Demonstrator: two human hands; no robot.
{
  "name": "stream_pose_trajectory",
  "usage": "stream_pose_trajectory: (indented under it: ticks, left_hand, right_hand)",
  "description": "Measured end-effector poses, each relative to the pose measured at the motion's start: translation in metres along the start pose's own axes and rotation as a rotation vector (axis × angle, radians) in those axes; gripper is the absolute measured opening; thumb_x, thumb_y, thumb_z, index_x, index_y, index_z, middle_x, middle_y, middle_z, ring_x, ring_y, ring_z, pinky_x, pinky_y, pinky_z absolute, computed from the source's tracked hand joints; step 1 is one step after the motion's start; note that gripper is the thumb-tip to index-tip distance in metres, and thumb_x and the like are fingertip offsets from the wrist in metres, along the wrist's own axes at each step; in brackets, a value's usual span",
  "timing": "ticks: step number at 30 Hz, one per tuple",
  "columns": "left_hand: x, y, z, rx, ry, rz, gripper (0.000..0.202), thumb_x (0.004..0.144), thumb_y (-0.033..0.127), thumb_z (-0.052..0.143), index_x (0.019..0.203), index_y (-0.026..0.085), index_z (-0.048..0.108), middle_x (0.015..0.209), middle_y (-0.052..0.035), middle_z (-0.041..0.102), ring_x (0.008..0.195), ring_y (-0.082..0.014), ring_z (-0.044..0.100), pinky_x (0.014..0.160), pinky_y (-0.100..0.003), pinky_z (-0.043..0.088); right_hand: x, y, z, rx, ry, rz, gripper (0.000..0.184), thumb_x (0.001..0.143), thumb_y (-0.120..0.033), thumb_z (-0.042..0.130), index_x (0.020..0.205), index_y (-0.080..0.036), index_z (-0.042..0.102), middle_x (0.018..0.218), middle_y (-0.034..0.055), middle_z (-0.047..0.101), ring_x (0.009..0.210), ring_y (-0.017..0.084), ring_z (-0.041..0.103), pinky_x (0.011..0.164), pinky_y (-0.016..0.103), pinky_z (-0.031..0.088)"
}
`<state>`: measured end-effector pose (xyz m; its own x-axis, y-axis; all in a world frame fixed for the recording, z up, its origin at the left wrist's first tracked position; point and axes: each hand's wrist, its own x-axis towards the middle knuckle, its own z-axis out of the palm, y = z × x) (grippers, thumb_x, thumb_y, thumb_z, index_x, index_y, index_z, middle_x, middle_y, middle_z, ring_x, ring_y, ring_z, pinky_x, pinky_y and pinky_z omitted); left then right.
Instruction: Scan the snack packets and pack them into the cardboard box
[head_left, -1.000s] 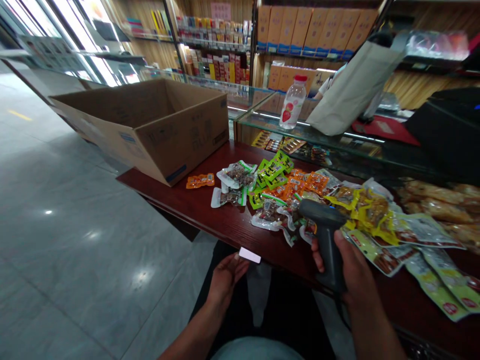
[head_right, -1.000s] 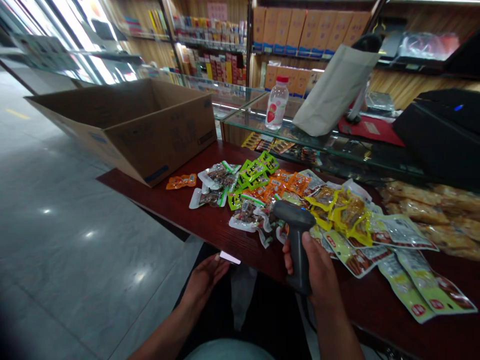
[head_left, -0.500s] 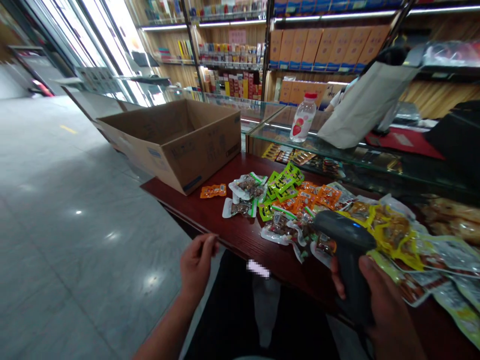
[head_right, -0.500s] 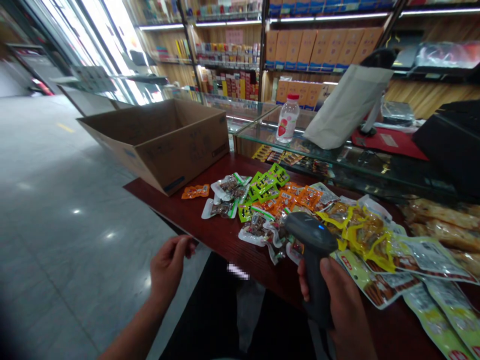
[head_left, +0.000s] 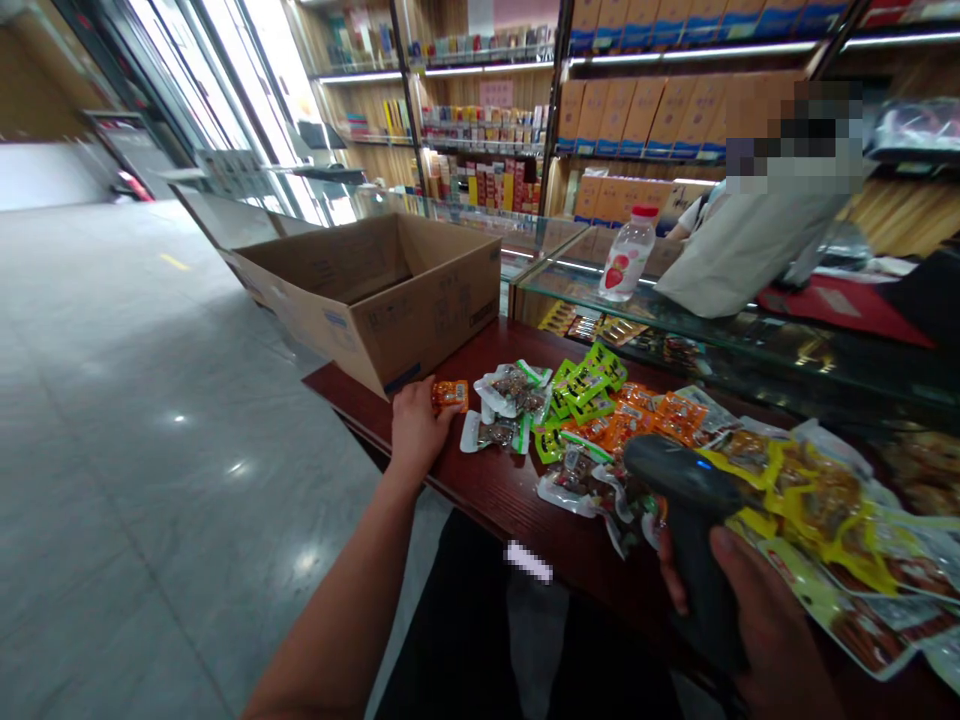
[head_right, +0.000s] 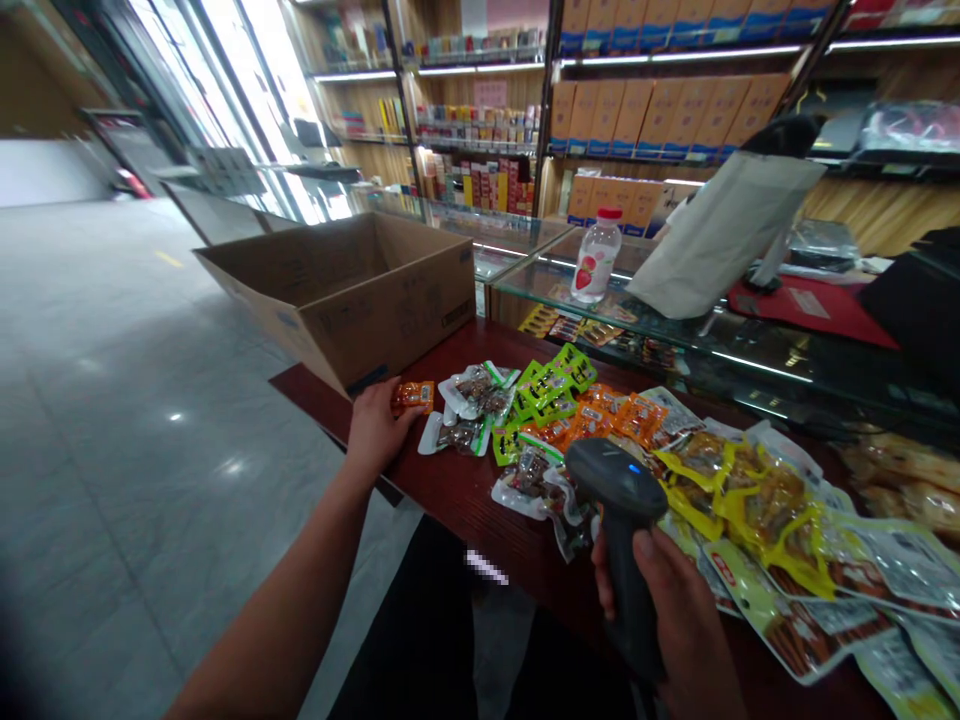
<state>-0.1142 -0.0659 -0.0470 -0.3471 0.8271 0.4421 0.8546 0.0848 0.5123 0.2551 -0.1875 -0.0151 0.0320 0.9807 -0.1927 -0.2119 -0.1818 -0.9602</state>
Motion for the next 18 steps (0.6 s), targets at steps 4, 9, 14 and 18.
stream_pose_trajectory:
  ticks: [4, 9, 14, 18]
  left_hand:
    - [-0.005, 0.003, -0.006, -0.034, 0.012, -0.085, 0.066, 0.074, 0.029, 0.081, 0.134, 0.012, 0.059, 0.124, -0.0164, 0.057, 0.120, -0.0341, 0.058, 0.110, -0.047, 0.044]
    - [-0.011, 0.009, -0.014, -0.122, 0.030, -0.131, 0.046, 0.076, 0.019, 0.076, 0.121, 0.016, 0.067, 0.119, -0.0129, 0.060, 0.113, -0.0299, 0.062, 0.105, -0.044, 0.047]
    - [-0.011, 0.006, -0.017, -0.292, 0.082, -0.155, 0.034, 0.081, 0.018, 0.068, 0.115, 0.015, 0.065, 0.115, -0.0122, 0.069, 0.107, -0.0272, 0.066, 0.100, -0.041, 0.049]
    - [-0.010, 0.001, -0.015, -0.531, 0.048, -0.238, 0.031, 0.081, 0.033, 0.071, 0.107, 0.016, 0.064, 0.099, -0.0064, 0.072, 0.083, -0.0206, 0.068, 0.078, -0.032, 0.054]
  right_hand:
    - [0.000, 0.000, 0.013, 0.083, 0.039, 0.046, 0.038, 0.076, -0.058, 0.079, 0.091, -0.023, 0.075, 0.076, 0.0067, 0.074, 0.050, 0.020, 0.061, 0.038, 0.030, 0.047]
    - [-0.005, -0.007, 0.033, 0.110, 0.074, 0.054, 0.034, 0.078, -0.054, 0.078, 0.093, -0.024, 0.074, 0.079, 0.0063, 0.074, 0.051, 0.020, 0.060, 0.036, 0.028, 0.044]
    - [-0.005, -0.007, 0.035, 0.115, 0.046, 0.012, 0.033, 0.079, -0.053, 0.078, 0.091, -0.022, 0.075, 0.073, 0.0042, 0.072, 0.049, 0.015, 0.056, 0.041, 0.024, 0.045]
    - [-0.007, -0.006, 0.036, 0.079, 0.018, 0.008, 0.035, 0.080, -0.057, 0.076, 0.084, -0.022, 0.074, 0.070, 0.0036, 0.071, 0.049, 0.016, 0.056, 0.042, 0.025, 0.045]
